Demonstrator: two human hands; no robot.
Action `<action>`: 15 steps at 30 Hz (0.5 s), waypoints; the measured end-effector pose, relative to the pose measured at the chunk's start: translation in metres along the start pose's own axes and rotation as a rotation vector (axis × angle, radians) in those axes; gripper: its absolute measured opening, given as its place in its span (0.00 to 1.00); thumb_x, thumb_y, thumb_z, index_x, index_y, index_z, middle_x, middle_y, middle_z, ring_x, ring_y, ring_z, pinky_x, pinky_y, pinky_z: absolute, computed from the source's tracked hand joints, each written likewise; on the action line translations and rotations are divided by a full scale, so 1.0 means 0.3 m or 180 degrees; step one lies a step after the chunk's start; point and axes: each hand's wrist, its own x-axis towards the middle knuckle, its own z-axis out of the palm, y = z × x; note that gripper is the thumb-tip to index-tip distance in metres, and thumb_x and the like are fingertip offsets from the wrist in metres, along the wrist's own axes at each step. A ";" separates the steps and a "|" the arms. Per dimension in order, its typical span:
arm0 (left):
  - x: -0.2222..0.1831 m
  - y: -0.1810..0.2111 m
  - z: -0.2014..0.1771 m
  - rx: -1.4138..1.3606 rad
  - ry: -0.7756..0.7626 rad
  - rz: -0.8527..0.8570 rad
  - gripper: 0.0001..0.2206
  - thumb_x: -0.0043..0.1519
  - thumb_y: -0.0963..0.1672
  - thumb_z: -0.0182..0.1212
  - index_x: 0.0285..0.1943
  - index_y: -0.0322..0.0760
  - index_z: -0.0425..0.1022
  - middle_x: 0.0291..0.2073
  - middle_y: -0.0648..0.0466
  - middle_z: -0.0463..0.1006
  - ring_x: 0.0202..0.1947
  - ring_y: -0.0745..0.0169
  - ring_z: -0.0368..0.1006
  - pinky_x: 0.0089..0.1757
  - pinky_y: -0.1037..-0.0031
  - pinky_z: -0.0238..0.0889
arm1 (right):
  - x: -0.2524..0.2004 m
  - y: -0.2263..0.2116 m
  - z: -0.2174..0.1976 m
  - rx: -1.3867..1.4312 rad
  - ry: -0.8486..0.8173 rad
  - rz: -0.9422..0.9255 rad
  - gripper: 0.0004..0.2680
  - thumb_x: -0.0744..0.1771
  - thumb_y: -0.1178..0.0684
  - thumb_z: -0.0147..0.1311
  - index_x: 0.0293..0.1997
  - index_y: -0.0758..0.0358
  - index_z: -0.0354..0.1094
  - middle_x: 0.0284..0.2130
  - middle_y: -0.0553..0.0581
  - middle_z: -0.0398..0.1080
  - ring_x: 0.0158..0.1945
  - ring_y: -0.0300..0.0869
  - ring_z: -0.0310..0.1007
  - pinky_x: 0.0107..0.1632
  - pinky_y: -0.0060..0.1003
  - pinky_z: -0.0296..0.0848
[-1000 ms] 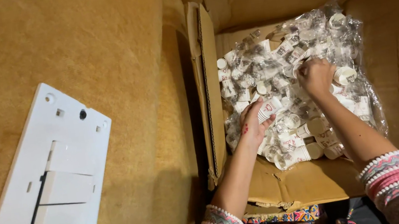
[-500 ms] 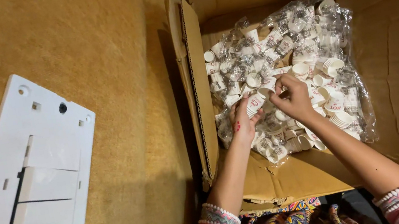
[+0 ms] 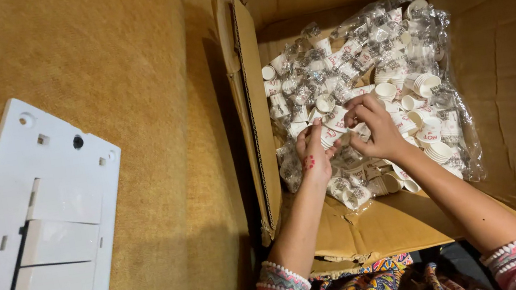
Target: The recorder is picking up, inspecting, and organizing small paper cups within a cardboard shipping box.
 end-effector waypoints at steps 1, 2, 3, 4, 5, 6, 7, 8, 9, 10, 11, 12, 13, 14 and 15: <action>-0.003 0.008 0.001 -0.0002 0.0001 -0.0001 0.22 0.61 0.49 0.67 0.57 0.35 0.64 0.44 0.47 0.78 0.40 0.56 0.77 0.33 0.68 0.75 | -0.009 0.002 0.010 0.0000 -0.0002 0.0000 0.09 0.59 0.58 0.57 0.38 0.66 0.66 0.47 0.61 0.64 0.48 0.52 0.69 0.49 0.45 0.73; -0.006 0.017 0.002 0.0062 0.0028 0.0056 0.24 0.61 0.50 0.67 0.59 0.36 0.63 0.46 0.45 0.78 0.40 0.55 0.76 0.33 0.69 0.73 | -0.017 0.004 0.019 0.0245 -0.0231 0.0310 0.09 0.58 0.56 0.55 0.38 0.65 0.66 0.47 0.62 0.64 0.46 0.50 0.71 0.48 0.44 0.74; -0.008 0.023 0.004 0.0122 0.0055 0.0108 0.26 0.61 0.51 0.66 0.61 0.38 0.62 0.47 0.44 0.78 0.41 0.54 0.76 0.34 0.70 0.72 | -0.027 0.006 0.027 0.0489 -0.0467 0.0619 0.09 0.58 0.54 0.53 0.37 0.65 0.66 0.48 0.63 0.64 0.44 0.48 0.73 0.48 0.43 0.75; -0.047 0.047 0.023 0.0116 0.0056 0.0104 0.26 0.61 0.51 0.66 0.61 0.38 0.62 0.47 0.44 0.78 0.41 0.54 0.76 0.34 0.70 0.72 | -0.025 0.005 0.023 0.0486 -0.0473 0.0620 0.09 0.58 0.54 0.53 0.37 0.65 0.66 0.48 0.63 0.64 0.44 0.48 0.73 0.48 0.43 0.75; -0.086 0.073 0.040 0.0409 0.0058 -0.0138 0.27 0.60 0.51 0.68 0.64 0.40 0.61 0.52 0.48 0.75 0.45 0.55 0.74 0.39 0.70 0.71 | -0.022 0.003 0.022 0.0558 -0.0470 0.0397 0.10 0.58 0.55 0.52 0.39 0.66 0.67 0.50 0.64 0.64 0.46 0.50 0.73 0.49 0.44 0.74; -0.125 0.099 0.057 0.0700 0.0061 -0.0382 0.29 0.60 0.51 0.69 0.66 0.42 0.61 0.57 0.52 0.73 0.50 0.56 0.72 0.44 0.71 0.70 | -0.020 0.001 0.020 0.0631 -0.0469 0.0173 0.10 0.58 0.56 0.50 0.41 0.66 0.67 0.51 0.66 0.65 0.49 0.52 0.72 0.51 0.46 0.73; -0.092 0.061 0.035 0.0695 0.0067 -0.0380 0.29 0.60 0.51 0.69 0.66 0.42 0.61 0.57 0.52 0.73 0.50 0.56 0.72 0.44 0.71 0.70 | -0.028 0.025 0.023 0.0637 -0.0474 0.0170 0.10 0.58 0.56 0.50 0.41 0.66 0.67 0.51 0.66 0.65 0.49 0.52 0.72 0.51 0.46 0.73; -0.060 0.023 0.013 0.0635 -0.0116 -0.0288 0.31 0.56 0.48 0.72 0.66 0.40 0.60 0.57 0.48 0.74 0.51 0.56 0.74 0.45 0.68 0.72 | -0.037 0.049 0.026 0.0649 -0.0423 0.0150 0.10 0.58 0.57 0.49 0.41 0.65 0.65 0.50 0.65 0.67 0.52 0.52 0.72 0.53 0.46 0.73; -0.026 -0.014 -0.007 0.0578 -0.0302 -0.0193 0.34 0.52 0.45 0.74 0.65 0.38 0.59 0.57 0.43 0.75 0.53 0.57 0.76 0.46 0.66 0.74 | -0.044 0.075 0.029 0.0660 -0.0367 0.0130 0.10 0.58 0.57 0.48 0.41 0.64 0.63 0.48 0.63 0.70 0.54 0.52 0.72 0.55 0.47 0.73; -0.047 -0.006 0.006 0.0578 -0.0299 -0.0189 0.34 0.52 0.45 0.74 0.65 0.38 0.59 0.57 0.43 0.75 0.53 0.57 0.76 0.46 0.66 0.74 | -0.053 0.099 0.023 0.0664 -0.0368 0.0127 0.10 0.58 0.57 0.48 0.41 0.64 0.63 0.48 0.63 0.70 0.54 0.52 0.72 0.55 0.47 0.73; -0.068 0.005 0.014 0.0361 -0.0234 -0.0151 0.34 0.51 0.44 0.75 0.65 0.37 0.59 0.56 0.42 0.75 0.52 0.56 0.76 0.47 0.67 0.75 | -0.063 0.122 0.022 0.0887 -0.0231 0.0545 0.11 0.60 0.57 0.46 0.44 0.65 0.65 0.46 0.63 0.71 0.52 0.50 0.74 0.55 0.45 0.74; -0.090 0.016 0.021 0.0143 -0.0170 -0.0112 0.35 0.50 0.42 0.75 0.66 0.36 0.59 0.55 0.41 0.76 0.52 0.54 0.77 0.48 0.68 0.76 | -0.072 0.144 0.022 0.1108 -0.0094 0.0964 0.11 0.62 0.57 0.45 0.47 0.65 0.66 0.44 0.62 0.72 0.49 0.48 0.76 0.55 0.44 0.76; -0.087 0.019 0.017 0.0143 -0.0167 -0.0113 0.35 0.50 0.42 0.75 0.66 0.36 0.59 0.55 0.41 0.76 0.52 0.54 0.77 0.48 0.68 0.76 | -0.073 0.184 0.007 0.1110 -0.0096 0.0965 0.11 0.62 0.57 0.45 0.47 0.65 0.66 0.44 0.62 0.72 0.49 0.48 0.76 0.55 0.44 0.76; -0.083 0.022 0.012 0.0213 -0.0059 -0.0142 0.35 0.51 0.42 0.75 0.65 0.37 0.59 0.54 0.41 0.76 0.51 0.53 0.76 0.48 0.68 0.76 | -0.075 0.224 -0.007 0.0383 -0.0155 0.1422 0.10 0.63 0.58 0.46 0.47 0.65 0.69 0.42 0.63 0.73 0.44 0.51 0.74 0.51 0.46 0.74; -0.082 0.020 0.010 0.0285 0.0041 -0.0179 0.34 0.52 0.41 0.75 0.65 0.37 0.58 0.54 0.41 0.75 0.51 0.52 0.75 0.48 0.69 0.75 | -0.081 0.265 -0.026 -0.0361 -0.0211 0.1870 0.10 0.64 0.58 0.48 0.47 0.65 0.73 0.40 0.64 0.73 0.38 0.54 0.72 0.46 0.48 0.72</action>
